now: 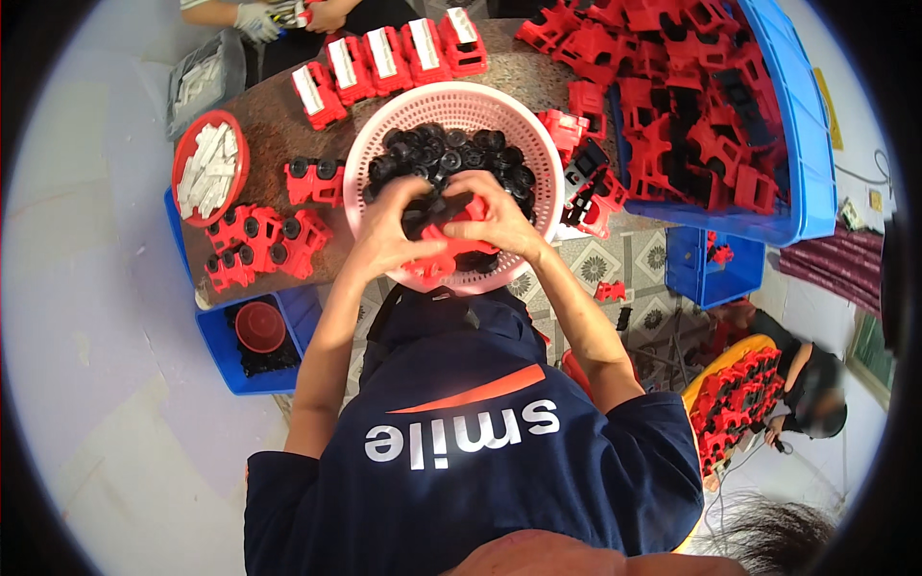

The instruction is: Assemble plastic toy trucks by snapping wheels onto the chassis.

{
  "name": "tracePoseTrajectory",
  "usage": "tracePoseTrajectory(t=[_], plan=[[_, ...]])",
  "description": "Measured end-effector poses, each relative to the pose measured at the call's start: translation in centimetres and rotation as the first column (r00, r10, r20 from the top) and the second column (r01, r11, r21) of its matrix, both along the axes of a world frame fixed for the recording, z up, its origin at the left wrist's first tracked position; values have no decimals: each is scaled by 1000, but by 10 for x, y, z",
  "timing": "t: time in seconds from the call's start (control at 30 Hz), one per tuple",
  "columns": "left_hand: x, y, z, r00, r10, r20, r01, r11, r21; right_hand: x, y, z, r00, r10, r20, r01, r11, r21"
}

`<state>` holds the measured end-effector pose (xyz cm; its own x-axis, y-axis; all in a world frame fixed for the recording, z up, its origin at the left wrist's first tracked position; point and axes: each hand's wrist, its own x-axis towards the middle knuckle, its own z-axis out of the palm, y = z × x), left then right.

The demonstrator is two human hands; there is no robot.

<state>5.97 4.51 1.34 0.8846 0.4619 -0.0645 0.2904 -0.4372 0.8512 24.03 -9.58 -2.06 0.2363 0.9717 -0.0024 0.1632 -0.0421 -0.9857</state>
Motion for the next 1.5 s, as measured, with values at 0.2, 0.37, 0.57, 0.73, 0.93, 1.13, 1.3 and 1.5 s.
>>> tracePoseTrajectory(t=[0.2,0.37,0.57,0.73,0.93,1.13,1.3,1.5], plan=[[-83,-66,-14,583,786,-208,-384,41,-922,-87,-10,-33,799,-425,-425,382,905,-187],[-121,-55,-39,404,915,-16,-269,103,-958,-73,21,-31,903,-51,-426,-41,978,-204],[-139,-50,-35,430,902,34,-292,174,-940,-41,145,-121,838,-282,466,408,892,-195],[-130,-36,-38,345,933,108,-131,162,-978,-26,144,-144,821,-164,547,378,874,-306],[-108,-2,-13,496,869,-4,-424,238,-874,-39,83,-30,837,-203,-509,144,978,-154],[-85,10,-6,689,722,-61,-400,309,-863,-70,60,33,869,37,-494,-89,993,-82],[-86,22,-2,807,554,-203,-459,373,-807,-75,48,35,939,15,-344,-76,984,-164],[-87,21,-14,836,505,-216,-436,370,-820,-82,32,35,851,-42,-524,-47,987,-157]])
